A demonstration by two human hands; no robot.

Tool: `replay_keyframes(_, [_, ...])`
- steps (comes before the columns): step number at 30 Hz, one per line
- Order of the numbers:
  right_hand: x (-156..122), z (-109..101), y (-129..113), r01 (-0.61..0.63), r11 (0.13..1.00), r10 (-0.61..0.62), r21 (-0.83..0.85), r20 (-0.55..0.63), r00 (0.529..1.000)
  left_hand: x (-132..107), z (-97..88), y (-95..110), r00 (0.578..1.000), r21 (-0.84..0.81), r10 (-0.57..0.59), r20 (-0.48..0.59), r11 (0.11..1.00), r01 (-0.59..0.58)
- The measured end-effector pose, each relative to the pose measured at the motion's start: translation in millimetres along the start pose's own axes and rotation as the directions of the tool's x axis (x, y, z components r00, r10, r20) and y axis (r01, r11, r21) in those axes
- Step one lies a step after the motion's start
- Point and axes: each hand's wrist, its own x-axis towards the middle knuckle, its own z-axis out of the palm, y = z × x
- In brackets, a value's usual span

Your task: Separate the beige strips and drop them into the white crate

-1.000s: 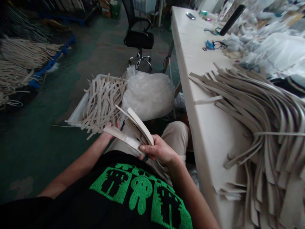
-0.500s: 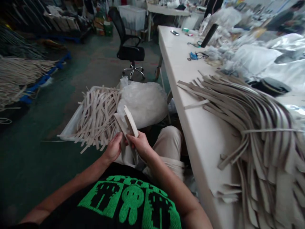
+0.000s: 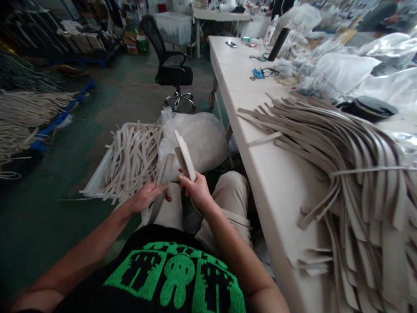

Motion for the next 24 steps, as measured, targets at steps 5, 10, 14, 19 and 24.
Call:
replay_keyframes(5, [-2.5,-4.2,-12.5,-0.013,1.000,0.014,-0.020,0.036,0.999,-15.4,9.5,14.1,0.945,0.153,-0.072,0.318,0.988,0.024])
replay_keyframes(10, [-0.7,-7.2,-9.7,-0.025,0.999,0.024,-0.027,-0.043,0.999,-13.0,16.3,3.6,0.945,0.129,-0.087,0.314,0.990,0.049])
replay_keyframes(14, [1.6,-10.3,-9.2,-0.023,1.000,0.023,0.007,-0.121,0.992,-19.0,5.8,-2.2,0.942,0.243,-0.137,0.307,0.968,0.062])
replay_keyframes(19, [-0.2,-9.3,-13.4,-0.062,0.998,0.055,-0.022,-0.233,0.971,-33.4,-2.4,-8.4,0.937,0.419,-0.192,0.292,0.906,0.055])
replay_keyframes(24, [21.3,-28.6,-2.8,-0.019,0.999,0.010,-0.043,-0.190,0.982,-50.3,-17.5,-33.8,0.962,0.392,-0.249,0.113,0.901,0.187])
